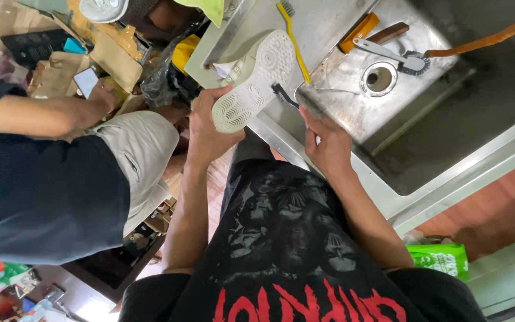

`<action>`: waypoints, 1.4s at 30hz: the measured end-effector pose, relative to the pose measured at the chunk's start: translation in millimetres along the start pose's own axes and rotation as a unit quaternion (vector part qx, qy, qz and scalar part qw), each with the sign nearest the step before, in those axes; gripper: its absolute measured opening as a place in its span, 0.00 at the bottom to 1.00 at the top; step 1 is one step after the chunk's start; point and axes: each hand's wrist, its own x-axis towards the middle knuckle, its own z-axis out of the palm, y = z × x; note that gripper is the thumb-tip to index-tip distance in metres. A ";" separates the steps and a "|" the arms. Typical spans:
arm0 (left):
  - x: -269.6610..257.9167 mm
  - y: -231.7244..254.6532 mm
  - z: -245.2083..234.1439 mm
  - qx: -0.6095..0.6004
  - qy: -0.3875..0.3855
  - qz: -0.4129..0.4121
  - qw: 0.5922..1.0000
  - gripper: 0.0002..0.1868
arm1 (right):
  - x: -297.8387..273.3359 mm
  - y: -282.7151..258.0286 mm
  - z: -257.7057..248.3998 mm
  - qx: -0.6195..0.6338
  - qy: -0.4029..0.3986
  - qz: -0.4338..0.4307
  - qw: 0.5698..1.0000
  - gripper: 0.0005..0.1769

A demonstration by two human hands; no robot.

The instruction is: The person cleans the sole of a white shoe by scrubbing it with a brush at a sink, rinsing the shoe, and then wiping the surface with a cloth.

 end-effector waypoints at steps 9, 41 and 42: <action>-1.2 -1.2 -3.1 0.014 -0.009 -0.003 1.000 0.43 | 2.7 3.3 -11.8 0.025 -0.046 -0.006 0.999 0.24; 13.5 3.4 -15.0 -0.020 -0.049 -0.007 0.999 0.42 | 33.3 17.3 15.2 -0.014 0.010 -0.001 1.000 0.27; 13.1 -1.1 -15.6 -0.022 -0.047 -0.007 0.999 0.42 | 23.8 18.2 7.0 -0.015 0.010 -0.003 1.000 0.27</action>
